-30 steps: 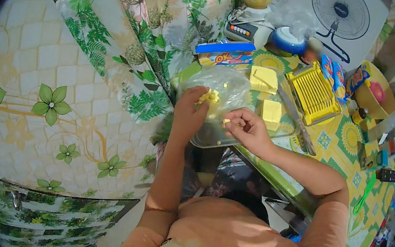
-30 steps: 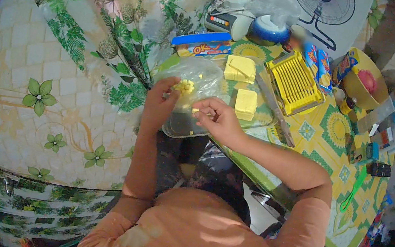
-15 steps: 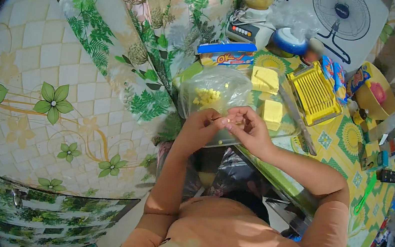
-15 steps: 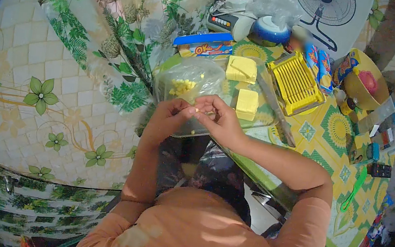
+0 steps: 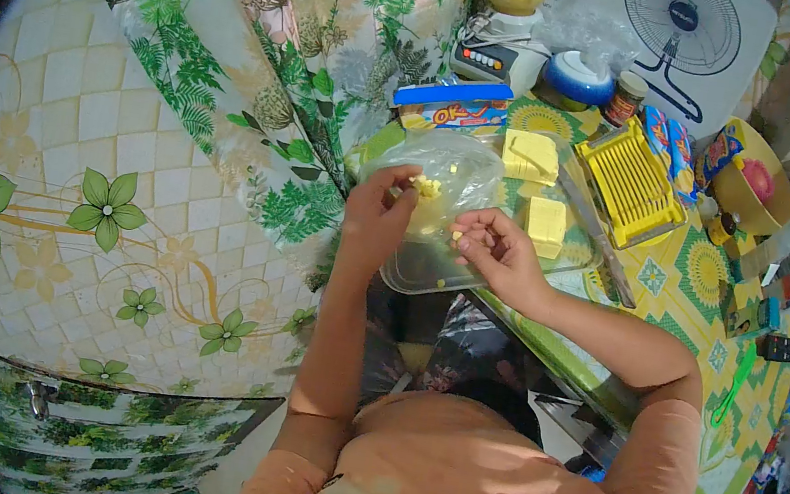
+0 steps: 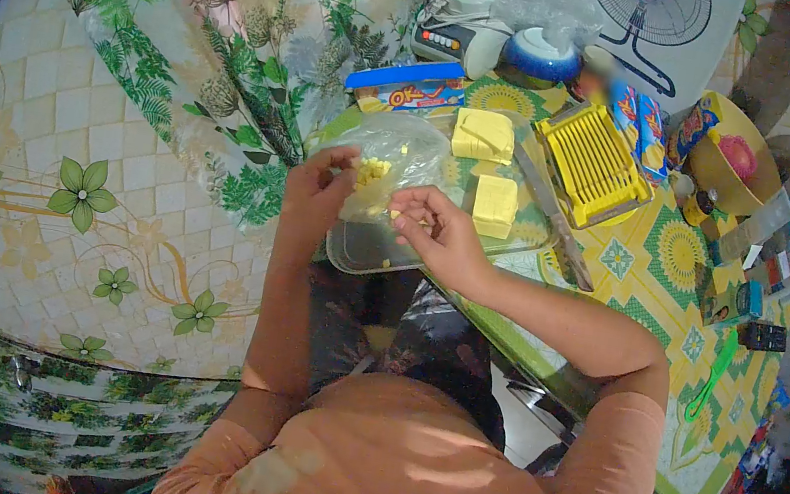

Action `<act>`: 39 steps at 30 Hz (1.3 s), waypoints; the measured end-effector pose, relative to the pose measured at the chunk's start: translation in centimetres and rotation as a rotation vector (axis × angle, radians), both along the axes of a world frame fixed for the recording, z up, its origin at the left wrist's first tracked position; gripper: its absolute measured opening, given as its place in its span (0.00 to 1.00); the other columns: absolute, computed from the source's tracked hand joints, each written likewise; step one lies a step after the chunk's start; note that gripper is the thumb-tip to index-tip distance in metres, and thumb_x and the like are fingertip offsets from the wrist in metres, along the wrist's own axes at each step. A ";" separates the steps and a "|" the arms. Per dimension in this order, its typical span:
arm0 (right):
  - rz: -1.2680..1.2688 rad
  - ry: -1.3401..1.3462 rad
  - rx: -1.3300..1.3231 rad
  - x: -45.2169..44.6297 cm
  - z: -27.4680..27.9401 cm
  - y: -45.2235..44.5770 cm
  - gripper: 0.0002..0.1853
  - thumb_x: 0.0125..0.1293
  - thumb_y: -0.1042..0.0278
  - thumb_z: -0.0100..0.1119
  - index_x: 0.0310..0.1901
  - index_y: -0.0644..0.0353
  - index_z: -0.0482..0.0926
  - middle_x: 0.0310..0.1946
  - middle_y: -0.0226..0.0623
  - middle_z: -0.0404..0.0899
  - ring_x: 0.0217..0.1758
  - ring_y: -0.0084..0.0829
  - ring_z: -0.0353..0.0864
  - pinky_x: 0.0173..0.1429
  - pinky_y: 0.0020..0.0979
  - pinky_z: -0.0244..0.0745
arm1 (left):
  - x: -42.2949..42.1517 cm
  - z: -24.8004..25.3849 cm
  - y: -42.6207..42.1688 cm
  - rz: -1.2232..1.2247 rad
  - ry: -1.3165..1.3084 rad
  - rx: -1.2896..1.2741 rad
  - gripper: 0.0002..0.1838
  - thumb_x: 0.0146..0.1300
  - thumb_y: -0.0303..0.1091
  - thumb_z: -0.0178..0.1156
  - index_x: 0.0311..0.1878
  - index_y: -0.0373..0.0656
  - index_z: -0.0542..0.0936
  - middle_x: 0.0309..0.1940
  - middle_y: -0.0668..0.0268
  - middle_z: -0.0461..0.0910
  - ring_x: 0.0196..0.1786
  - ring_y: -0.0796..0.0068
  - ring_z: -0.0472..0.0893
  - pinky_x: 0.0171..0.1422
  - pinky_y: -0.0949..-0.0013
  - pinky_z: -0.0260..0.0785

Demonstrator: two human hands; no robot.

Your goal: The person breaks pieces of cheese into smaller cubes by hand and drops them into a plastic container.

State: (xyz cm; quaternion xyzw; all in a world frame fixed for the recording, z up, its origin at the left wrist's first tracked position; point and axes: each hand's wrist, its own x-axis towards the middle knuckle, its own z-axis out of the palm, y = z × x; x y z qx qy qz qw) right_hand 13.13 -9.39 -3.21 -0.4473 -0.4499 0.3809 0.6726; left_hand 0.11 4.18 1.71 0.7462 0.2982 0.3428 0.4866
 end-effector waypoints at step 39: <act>-0.135 -0.765 0.059 0.0 1.4 -1.2 0.12 0.62 0.68 0.57 0.47 0.57 0.76 0.27 0.33 0.77 0.33 0.30 0.78 0.37 0.29 0.73 | 0.0 -1.8 1.2 0.051 0.045 0.564 0.14 0.54 0.27 0.59 0.46 0.40 0.79 0.40 0.56 0.76 0.43 0.56 0.77 0.49 0.60 0.68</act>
